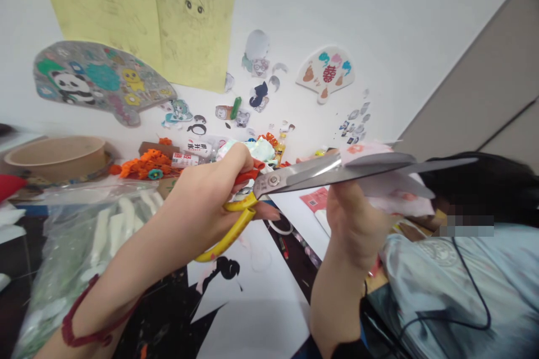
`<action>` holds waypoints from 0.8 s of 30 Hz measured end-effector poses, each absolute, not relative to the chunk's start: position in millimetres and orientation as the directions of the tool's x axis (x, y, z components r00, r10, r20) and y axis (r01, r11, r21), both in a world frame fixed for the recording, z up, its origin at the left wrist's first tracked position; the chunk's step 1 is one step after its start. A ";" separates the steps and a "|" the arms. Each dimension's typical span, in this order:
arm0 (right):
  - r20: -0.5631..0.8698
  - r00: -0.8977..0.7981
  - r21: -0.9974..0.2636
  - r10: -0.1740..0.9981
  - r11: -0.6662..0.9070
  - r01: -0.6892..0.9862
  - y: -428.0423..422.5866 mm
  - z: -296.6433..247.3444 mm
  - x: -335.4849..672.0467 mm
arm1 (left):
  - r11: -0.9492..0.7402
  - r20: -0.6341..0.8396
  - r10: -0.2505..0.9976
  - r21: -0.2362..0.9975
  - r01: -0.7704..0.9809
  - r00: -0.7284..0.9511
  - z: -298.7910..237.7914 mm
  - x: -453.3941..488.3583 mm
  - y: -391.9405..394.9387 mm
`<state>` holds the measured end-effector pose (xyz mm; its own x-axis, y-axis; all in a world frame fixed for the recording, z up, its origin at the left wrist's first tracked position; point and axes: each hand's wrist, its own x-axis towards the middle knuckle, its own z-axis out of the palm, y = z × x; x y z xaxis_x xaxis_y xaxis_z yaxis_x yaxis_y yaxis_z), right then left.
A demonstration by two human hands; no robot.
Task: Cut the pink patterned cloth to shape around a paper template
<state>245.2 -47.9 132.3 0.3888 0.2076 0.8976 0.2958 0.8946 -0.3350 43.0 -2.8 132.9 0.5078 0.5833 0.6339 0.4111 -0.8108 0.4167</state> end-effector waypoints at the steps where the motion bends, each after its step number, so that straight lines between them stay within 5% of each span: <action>1: 0.897 0.387 -0.338 0.212 0.894 0.293 -48.5 132.8 245.5 | -0.812 0.635 0.580 0.402 0.424 0.510 133.3 42.5 -2.9; 10: 0.929 0.235 -0.351 0.285 0.880 0.319 -51.1 135.0 254.4 | -0.814 0.623 0.569 0.335 0.475 0.537 133.4 36.5 -0.9; 24: 0.927 0.224 -0.363 0.300 0.868 0.339 -55.3 135.4 257.5 | -0.828 0.615 0.555 0.349 0.438 0.560 131.7 39.5 -1.2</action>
<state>257.5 -55.3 135.4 0.2238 0.3005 0.9272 0.3388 0.8680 -0.3631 39.5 -1.2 131.7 0.5596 0.5553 0.6152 0.4382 -0.8283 0.3491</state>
